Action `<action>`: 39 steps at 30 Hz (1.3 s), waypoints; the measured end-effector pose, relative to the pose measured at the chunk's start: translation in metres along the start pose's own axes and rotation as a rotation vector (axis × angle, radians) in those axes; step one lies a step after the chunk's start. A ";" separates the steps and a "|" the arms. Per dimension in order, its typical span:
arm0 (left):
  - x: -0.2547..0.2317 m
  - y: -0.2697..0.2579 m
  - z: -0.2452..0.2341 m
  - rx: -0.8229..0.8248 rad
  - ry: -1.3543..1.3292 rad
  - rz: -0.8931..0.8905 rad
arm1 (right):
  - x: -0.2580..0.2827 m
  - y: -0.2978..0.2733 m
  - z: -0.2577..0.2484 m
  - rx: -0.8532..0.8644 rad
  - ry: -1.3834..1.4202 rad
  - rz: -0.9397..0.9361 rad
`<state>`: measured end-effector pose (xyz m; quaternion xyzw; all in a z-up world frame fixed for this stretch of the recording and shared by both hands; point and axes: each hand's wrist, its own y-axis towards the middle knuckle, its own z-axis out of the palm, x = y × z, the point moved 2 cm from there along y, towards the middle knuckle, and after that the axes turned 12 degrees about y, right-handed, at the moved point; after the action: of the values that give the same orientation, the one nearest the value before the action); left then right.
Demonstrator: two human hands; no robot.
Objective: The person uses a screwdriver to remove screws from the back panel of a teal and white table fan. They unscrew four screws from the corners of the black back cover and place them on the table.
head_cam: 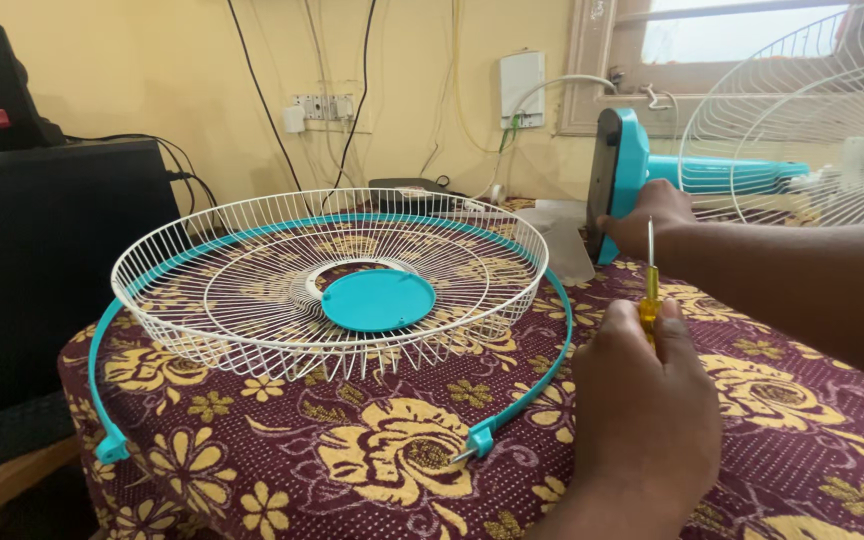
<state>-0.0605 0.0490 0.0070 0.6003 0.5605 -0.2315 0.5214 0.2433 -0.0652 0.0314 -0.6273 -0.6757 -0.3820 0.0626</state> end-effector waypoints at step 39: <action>0.007 0.007 0.009 -0.040 0.089 -0.012 | 0.001 -0.165 -0.109 -0.094 0.103 -0.017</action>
<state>-0.0497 0.0455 0.0004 0.5961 0.5911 -0.1963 0.5066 0.0526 -0.1161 0.0362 -0.6033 -0.6581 -0.4458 0.0645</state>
